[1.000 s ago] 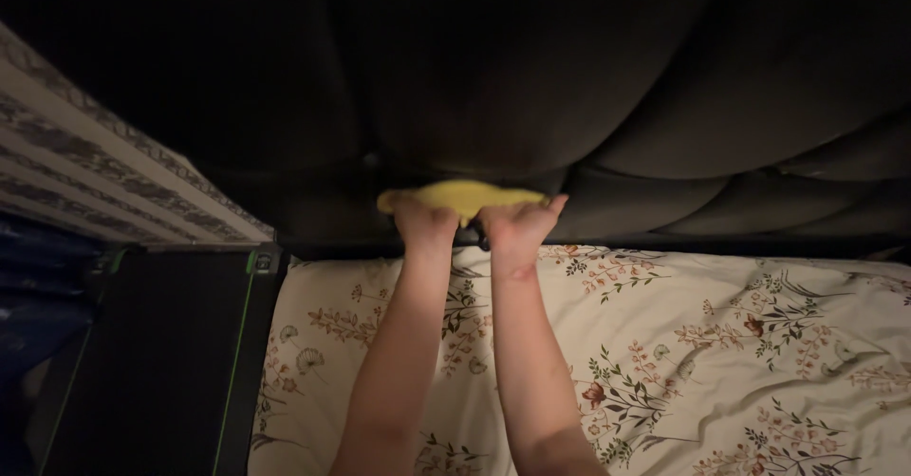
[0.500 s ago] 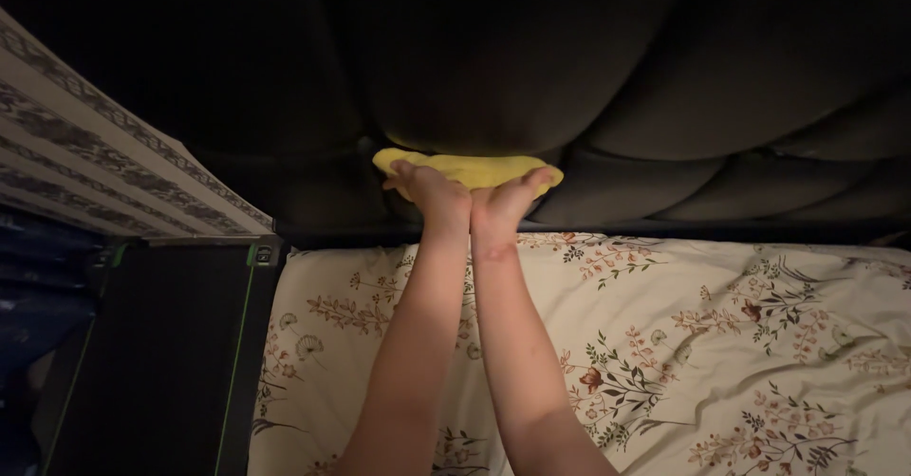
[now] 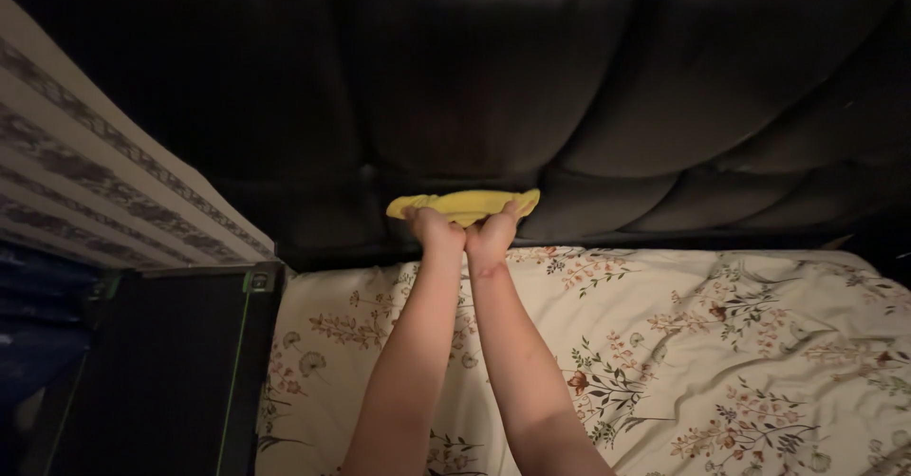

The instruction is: The person wipes a black tufted headboard using a yellow cloth. They move the cloth across the surface in various directions, covering the top, middle, and lower sections of the headboard.

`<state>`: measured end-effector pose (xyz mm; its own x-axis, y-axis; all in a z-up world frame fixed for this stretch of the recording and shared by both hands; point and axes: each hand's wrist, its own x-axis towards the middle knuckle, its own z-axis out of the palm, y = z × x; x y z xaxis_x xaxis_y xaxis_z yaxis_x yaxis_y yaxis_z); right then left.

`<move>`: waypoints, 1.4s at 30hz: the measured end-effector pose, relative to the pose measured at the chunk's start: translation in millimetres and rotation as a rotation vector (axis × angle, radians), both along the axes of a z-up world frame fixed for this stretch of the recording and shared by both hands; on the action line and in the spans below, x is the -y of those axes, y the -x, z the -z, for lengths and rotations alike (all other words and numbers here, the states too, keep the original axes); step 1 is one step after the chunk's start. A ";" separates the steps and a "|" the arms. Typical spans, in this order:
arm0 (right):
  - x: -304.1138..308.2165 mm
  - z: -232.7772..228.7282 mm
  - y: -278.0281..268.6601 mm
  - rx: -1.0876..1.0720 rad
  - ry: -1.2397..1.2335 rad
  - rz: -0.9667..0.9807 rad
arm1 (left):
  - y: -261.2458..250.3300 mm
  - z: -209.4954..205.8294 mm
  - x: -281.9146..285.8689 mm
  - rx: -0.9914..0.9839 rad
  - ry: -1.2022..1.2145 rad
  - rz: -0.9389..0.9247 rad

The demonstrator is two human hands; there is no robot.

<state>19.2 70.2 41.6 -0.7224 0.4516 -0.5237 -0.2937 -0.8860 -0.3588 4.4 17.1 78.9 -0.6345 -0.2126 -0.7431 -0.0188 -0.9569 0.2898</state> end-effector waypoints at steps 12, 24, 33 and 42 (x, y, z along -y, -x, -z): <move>-23.3 -231.7 10.1 -0.107 -0.293 0.314 | 4.1 -148.8 -18.3 -0.172 -0.027 -0.005; -26.1 -306.4 20.7 -0.097 -1.192 0.312 | -51.9 -237.1 -18.6 -0.479 1.632 0.225; -62.6 -293.9 40.7 0.391 -1.816 0.148 | 2.4 -211.9 -31.0 -0.701 2.396 -0.320; -168.3 -302.9 43.3 0.441 -2.588 0.454 | 22.3 -233.1 -117.2 -0.269 2.598 -0.335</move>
<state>-24.0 238.6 344.5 -0.5437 0.1040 0.8328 0.0763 0.9943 -0.0743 -17.9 134.4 311.9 -0.4119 -0.1124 0.9043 0.1682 0.9659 0.1967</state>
